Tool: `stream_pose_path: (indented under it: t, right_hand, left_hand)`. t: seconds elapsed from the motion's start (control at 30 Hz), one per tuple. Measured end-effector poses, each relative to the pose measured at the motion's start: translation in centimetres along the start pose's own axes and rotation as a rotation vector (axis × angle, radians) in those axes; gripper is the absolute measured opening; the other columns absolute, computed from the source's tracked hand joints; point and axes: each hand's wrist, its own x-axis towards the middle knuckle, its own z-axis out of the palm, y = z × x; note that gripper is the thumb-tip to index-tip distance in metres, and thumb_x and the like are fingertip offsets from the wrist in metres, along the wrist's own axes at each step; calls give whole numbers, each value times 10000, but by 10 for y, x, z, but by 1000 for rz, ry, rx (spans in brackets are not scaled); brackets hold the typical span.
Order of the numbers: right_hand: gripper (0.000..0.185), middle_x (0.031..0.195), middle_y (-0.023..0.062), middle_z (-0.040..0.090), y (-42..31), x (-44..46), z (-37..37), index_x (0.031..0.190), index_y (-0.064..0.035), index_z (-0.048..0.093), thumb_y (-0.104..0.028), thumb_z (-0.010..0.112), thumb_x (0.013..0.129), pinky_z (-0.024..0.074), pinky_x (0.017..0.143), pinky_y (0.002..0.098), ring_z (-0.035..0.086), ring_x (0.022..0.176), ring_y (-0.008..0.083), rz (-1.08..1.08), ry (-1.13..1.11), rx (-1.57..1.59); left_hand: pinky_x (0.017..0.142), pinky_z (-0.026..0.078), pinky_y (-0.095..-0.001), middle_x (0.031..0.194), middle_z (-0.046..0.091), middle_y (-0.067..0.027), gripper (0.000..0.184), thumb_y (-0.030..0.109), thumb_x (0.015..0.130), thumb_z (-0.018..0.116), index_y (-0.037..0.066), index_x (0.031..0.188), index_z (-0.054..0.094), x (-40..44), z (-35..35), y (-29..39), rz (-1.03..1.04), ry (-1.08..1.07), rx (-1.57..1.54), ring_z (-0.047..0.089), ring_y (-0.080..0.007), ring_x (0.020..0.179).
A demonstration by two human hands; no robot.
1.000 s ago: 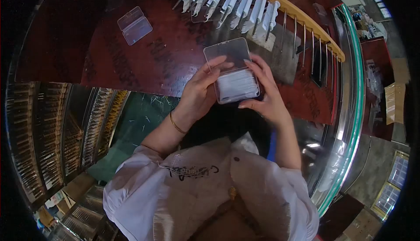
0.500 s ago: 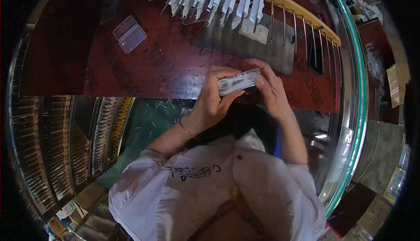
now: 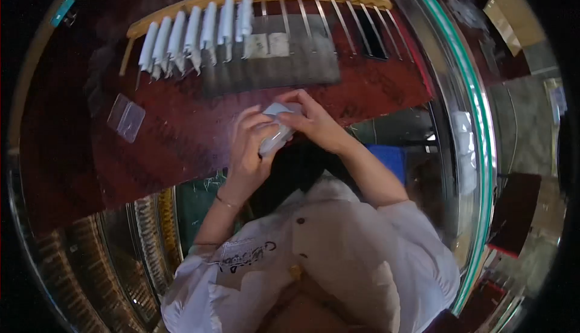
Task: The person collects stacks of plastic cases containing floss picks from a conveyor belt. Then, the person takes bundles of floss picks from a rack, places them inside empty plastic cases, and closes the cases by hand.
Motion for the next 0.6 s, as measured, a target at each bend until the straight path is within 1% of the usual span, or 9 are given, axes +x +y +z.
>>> stream_pose_path:
  t: [0.07,0.1,0.27,0.33,0.4,0.43,0.5,0.57,0.6]
  right_hand:
    - [284,993,66,543,11,3,-16,1057,-22,465,-170,581,845,451,724,253,526,876,108,-145,16,-45]
    - [284,989,57,549,-3,-4,-28,1083,-15,503,-135,579,837,434,770,246,516,903,103,-99,93,-86]
    - [286,1074,72,579,-33,-51,-160,1140,-44,559,-134,468,884,402,833,262,529,943,151,-490,934,-548]
    - [299,1037,80,578,-47,-91,-223,1146,-24,542,-153,420,905,399,809,250,514,909,140,-475,1330,-623]
    - [289,1027,98,577,-40,-142,-309,1119,-23,543,-164,416,901,429,778,279,533,877,170,-650,1575,-793]
    - [298,1028,123,596,-35,-171,-349,1109,-16,557,-194,437,902,446,776,300,565,880,202,-622,1663,-741]
    - [312,1036,161,605,-33,-210,-368,1090,-8,574,-223,473,888,448,802,326,586,912,249,-341,1698,-1133]
    - [322,1040,182,602,-36,-223,-377,1077,-4,584,-235,521,861,446,815,350,587,932,286,102,1619,-1250]
    - [326,1037,187,601,-42,-214,-365,1073,-5,585,-238,540,849,445,817,357,582,940,300,-41,1612,-1383]
  left_hand:
    - [944,327,-465,1188,452,-139,453,27,704,644,58,1125,478,7,-15,-5,-80,-175,256,366,-377,1172]
    - [957,306,-489,1223,425,-148,440,78,736,628,62,1146,471,7,-22,-22,-104,-117,396,328,-379,1200]
    - [947,265,-575,1337,330,-171,481,395,868,491,87,1232,434,-18,-119,-152,-434,217,1070,247,-392,1249]
    - [931,270,-593,1349,316,-178,565,487,868,435,83,1262,411,-24,-152,-178,-661,225,1170,257,-390,1244]
    - [944,283,-566,1316,364,-194,612,531,863,398,76,1272,403,-47,-175,-220,-724,255,1124,293,-391,1228]
    - [937,307,-542,1281,401,-201,604,519,862,411,66,1260,416,-65,-184,-247,-678,191,1027,333,-385,1202]
    - [931,332,-517,1245,437,-208,596,507,861,423,55,1249,429,-77,-185,-256,-656,143,938,373,-379,1176]
    - [869,401,-470,1184,490,-195,538,483,863,435,71,1206,480,-69,-168,-225,-608,65,1004,449,-355,1105]
    - [835,420,-466,1170,506,-172,498,463,868,437,84,1184,500,-61,-159,-203,-636,45,1049,459,-338,1094]
